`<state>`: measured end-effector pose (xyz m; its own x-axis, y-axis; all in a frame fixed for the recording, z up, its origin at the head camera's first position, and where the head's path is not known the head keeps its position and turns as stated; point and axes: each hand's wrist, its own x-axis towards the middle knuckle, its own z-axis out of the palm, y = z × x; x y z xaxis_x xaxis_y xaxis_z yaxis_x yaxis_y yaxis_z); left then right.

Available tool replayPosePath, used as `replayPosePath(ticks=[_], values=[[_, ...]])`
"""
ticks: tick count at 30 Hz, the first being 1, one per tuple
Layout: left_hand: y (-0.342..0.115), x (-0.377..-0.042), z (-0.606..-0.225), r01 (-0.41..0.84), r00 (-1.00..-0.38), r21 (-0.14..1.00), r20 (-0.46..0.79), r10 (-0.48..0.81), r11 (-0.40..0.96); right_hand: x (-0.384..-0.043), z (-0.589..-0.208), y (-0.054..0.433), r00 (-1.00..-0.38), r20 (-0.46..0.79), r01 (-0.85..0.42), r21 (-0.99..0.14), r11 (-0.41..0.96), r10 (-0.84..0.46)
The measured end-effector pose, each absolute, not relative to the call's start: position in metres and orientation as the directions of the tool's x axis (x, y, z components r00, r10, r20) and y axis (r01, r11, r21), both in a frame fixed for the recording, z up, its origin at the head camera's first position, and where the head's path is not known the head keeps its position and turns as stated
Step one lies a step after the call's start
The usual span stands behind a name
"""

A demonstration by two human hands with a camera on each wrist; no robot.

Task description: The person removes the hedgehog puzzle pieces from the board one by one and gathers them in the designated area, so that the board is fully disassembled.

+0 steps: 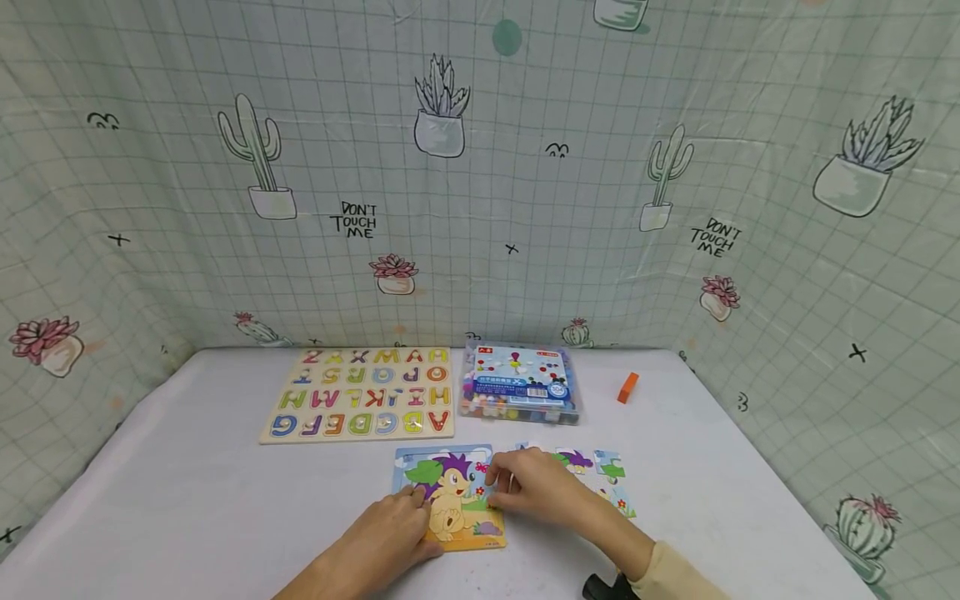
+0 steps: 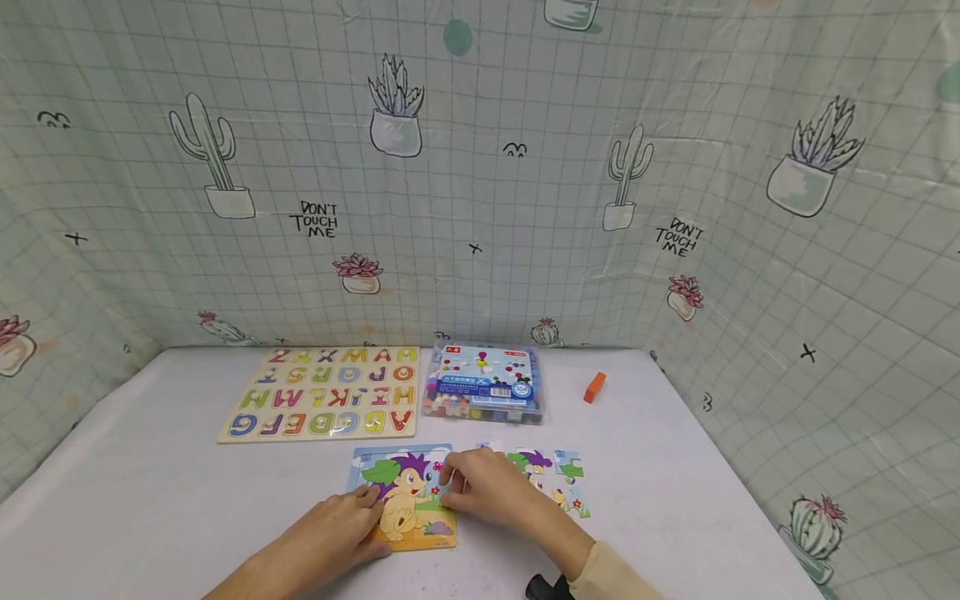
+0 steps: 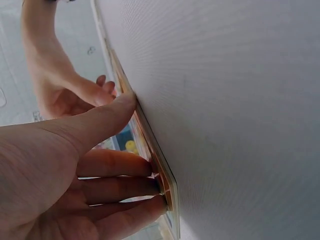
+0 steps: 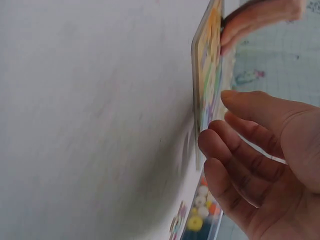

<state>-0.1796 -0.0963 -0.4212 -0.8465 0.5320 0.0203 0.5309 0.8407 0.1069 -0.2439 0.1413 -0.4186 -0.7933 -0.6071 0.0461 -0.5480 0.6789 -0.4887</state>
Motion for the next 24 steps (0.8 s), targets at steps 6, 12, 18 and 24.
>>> replayPosePath(ticks=[6,12,18,24], values=[[-0.098,-0.180,-0.424,0.550,-0.835,0.096,0.074,0.545,0.830,-0.240,-0.419,0.117,-0.764,0.052,-0.590,-0.458,0.664,-0.643],[-0.099,-0.181,-0.425,0.570,-0.821,0.081,0.092,0.564,0.817,-0.234,-0.420,0.101,-0.741,0.009,-0.613,-0.419,0.670,-0.671],[-0.098,-0.181,-0.423,0.555,-0.832,0.087,0.065,0.551,0.827,-0.230,-0.422,0.092,-0.738,-0.007,-0.619,-0.390,0.682,-0.675],[-0.098,-0.181,-0.422,0.547,-0.837,0.096,0.047,0.545,0.832,-0.229,-0.422,0.089,-0.740,-0.020,-0.614,-0.390,0.686,-0.673]])
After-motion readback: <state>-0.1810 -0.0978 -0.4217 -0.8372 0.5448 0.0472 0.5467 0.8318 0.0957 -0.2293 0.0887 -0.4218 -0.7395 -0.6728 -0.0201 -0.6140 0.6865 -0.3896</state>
